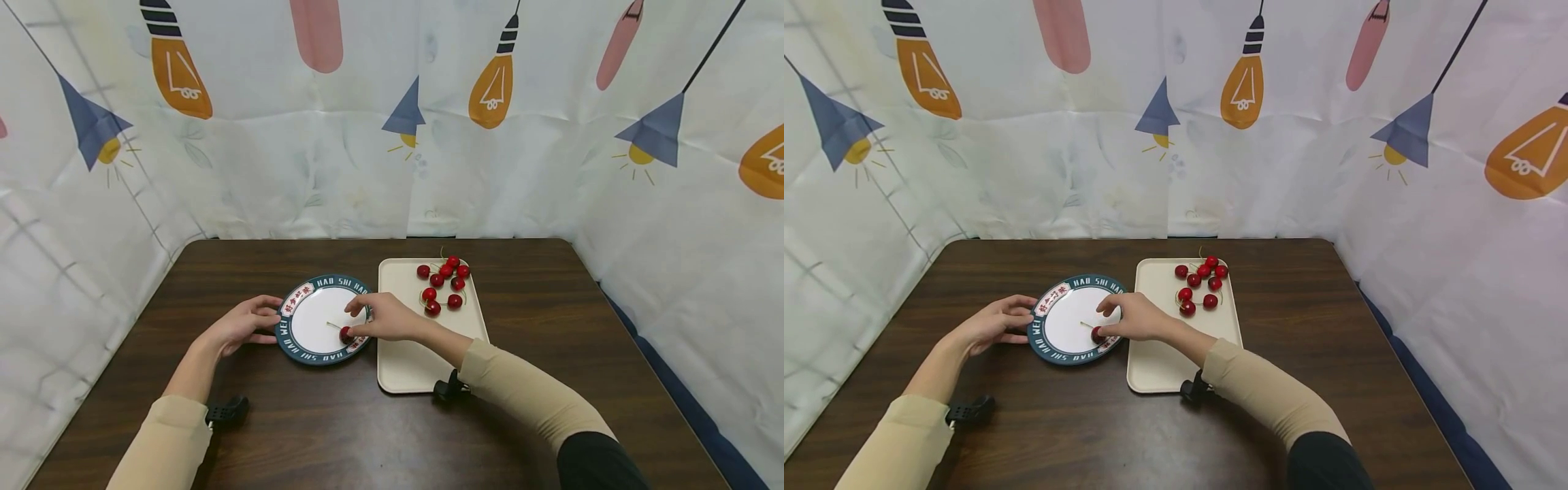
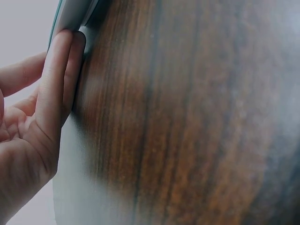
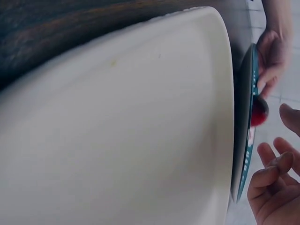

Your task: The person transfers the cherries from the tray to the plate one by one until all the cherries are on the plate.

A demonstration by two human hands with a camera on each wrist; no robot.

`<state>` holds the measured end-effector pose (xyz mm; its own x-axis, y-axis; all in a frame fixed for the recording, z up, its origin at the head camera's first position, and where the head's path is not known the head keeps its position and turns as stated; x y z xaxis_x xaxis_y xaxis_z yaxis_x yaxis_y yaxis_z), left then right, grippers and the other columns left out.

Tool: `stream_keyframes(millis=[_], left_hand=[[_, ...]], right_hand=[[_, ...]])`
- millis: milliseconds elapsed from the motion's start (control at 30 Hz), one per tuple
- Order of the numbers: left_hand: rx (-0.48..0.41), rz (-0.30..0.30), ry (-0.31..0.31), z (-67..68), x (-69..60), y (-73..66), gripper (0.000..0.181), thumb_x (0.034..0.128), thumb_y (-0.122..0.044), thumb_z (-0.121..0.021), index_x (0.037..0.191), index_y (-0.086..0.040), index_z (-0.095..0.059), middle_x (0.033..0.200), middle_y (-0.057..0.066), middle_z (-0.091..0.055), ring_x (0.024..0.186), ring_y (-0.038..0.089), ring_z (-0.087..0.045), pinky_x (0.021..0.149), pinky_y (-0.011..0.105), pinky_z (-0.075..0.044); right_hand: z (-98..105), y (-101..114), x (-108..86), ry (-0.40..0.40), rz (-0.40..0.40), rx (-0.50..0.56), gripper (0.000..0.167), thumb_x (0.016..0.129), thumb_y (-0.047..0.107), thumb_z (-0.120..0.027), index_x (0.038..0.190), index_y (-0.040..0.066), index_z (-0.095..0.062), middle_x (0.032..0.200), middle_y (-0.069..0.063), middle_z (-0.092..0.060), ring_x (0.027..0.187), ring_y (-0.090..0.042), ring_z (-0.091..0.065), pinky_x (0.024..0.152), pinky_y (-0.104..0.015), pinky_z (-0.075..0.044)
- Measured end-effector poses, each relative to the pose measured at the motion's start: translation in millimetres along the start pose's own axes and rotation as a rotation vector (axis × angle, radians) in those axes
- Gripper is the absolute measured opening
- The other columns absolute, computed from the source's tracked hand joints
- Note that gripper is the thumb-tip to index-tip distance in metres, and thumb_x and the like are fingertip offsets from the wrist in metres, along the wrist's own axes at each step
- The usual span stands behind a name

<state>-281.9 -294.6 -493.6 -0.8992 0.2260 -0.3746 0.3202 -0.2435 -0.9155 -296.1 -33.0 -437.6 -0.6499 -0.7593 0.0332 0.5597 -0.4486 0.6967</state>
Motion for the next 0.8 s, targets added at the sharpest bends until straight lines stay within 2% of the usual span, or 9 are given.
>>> stream_keyframes(millis=[200, 467, 667, 800], left_hand=[[0.0, 0.004, -0.001, 0.8, -0.2, -0.6, 0.056, 0.1061, -0.009, -0.056, 0.153, 0.004, -0.028, 0.124, 0.023, -0.054, 0.098, 0.02, -0.065, 0.087, 0.042, -0.06], [-0.001, 0.003, -0.003, -1.3, -2.6, -1.8, 0.055, 0.1062, -0.008, -0.055, 0.153, 0.005, -0.028, 0.123, 0.022, -0.054, 0.097, 0.02, -0.065, 0.087, 0.042, -0.06], [-0.001, 0.012, -0.013, -1.5, -3.1, -2.5, 0.056, 0.1059, -0.009, -0.056, 0.153, 0.004, -0.029, 0.125, 0.023, -0.054, 0.097, 0.02, -0.065, 0.087, 0.042, -0.06], [-0.004, 0.016, -0.014, -1.4, -3.1, -2.9, 0.056, 0.1057, -0.009, -0.056, 0.153, 0.003, -0.029, 0.125, 0.023, -0.053, 0.097, 0.021, -0.065, 0.087, 0.042, -0.06]], right_hand=[[8.4, -6.7, -7.9, -0.005, -0.013, 0.007, 0.039, 0.094, 0.023, -0.076, 0.127, 0.005, -0.068, 0.116, -0.007, -0.071, 0.084, -0.02, -0.062, 0.077, -0.026, -0.051], [23.4, -25.7, -27.7, -0.061, -0.031, 0.021, 0.035, 0.092, 0.024, -0.078, 0.121, 0.007, -0.07, 0.113, -0.005, -0.071, 0.094, -0.026, -0.061, 0.082, -0.03, -0.052], [36.7, -39.2, -46.1, -0.092, -0.062, 0.006, 0.034, 0.092, 0.025, -0.078, 0.121, 0.008, -0.07, 0.112, -0.003, -0.071, 0.085, -0.023, -0.06, 0.082, -0.032, -0.052], [47.0, -48.0, -59.0, -0.108, -0.088, 0.01, 0.036, 0.092, 0.026, -0.077, 0.122, 0.007, -0.07, 0.114, -0.006, -0.071, 0.078, -0.02, -0.057, 0.076, -0.032, -0.052]])
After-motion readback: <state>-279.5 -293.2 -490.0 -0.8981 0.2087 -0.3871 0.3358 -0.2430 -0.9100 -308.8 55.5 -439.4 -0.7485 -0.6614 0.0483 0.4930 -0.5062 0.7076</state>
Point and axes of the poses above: each hand's wrist, its own x-axis towards the middle knuckle, its own z-axis out of the back of the hand, y = z × x, the point moved 8 cm from there along x, towards the middle knuckle
